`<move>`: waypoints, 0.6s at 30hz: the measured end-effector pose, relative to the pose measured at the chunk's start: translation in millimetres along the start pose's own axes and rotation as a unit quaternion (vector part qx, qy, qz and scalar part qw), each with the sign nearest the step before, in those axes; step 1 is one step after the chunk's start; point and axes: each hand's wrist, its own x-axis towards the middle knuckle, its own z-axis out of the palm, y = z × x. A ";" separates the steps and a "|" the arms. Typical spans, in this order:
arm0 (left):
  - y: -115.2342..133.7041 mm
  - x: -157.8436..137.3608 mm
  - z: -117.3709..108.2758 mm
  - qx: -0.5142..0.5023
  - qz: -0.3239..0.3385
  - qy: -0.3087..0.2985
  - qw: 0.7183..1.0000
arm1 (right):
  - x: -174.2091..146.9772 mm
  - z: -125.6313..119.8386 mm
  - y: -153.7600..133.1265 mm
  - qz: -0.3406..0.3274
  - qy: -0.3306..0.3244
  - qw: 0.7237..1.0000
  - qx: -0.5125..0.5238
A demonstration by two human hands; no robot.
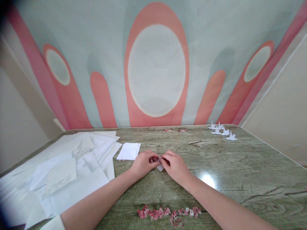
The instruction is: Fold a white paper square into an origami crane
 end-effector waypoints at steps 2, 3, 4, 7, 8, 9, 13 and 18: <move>-0.1 0.9 0.5 -0.003 -0.004 0.000 1.000 | 0.1 0.1 -0.4 0.000 0.000 1.000 -0.003; -0.1 1.4 0.6 -0.005 -0.006 0.000 1.000 | 0.0 0.1 -0.6 0.001 0.001 1.000 -0.004; 0.0 1.9 0.6 -0.006 -0.008 -0.001 1.000 | -0.2 -0.1 -0.8 0.001 0.001 1.000 -0.005; 0.7 3.2 0.3 -0.009 -0.015 -0.004 1.000 | -1.3 -1.1 -2.4 -0.003 0.000 1.000 -0.005; 1.0 3.5 0.2 -0.009 -0.017 -0.005 1.000 | -1.8 -1.6 -3.2 -0.006 0.000 1.000 -0.006; 1.3 3.7 0.2 -0.009 -0.019 -0.005 1.000 | -2.2 -2.2 -4.0 -0.009 -0.002 1.000 -0.007; 1.9 3.9 0.3 -0.010 -0.024 -0.003 1.000 | -3.2 -2.8 -6.2 -0.006 -0.002 1.000 -0.014; 2.1 3.5 0.3 -0.010 -0.026 0.001 1.000 | -2.6 1.1 -4.5 0.000 0.014 1.000 -0.017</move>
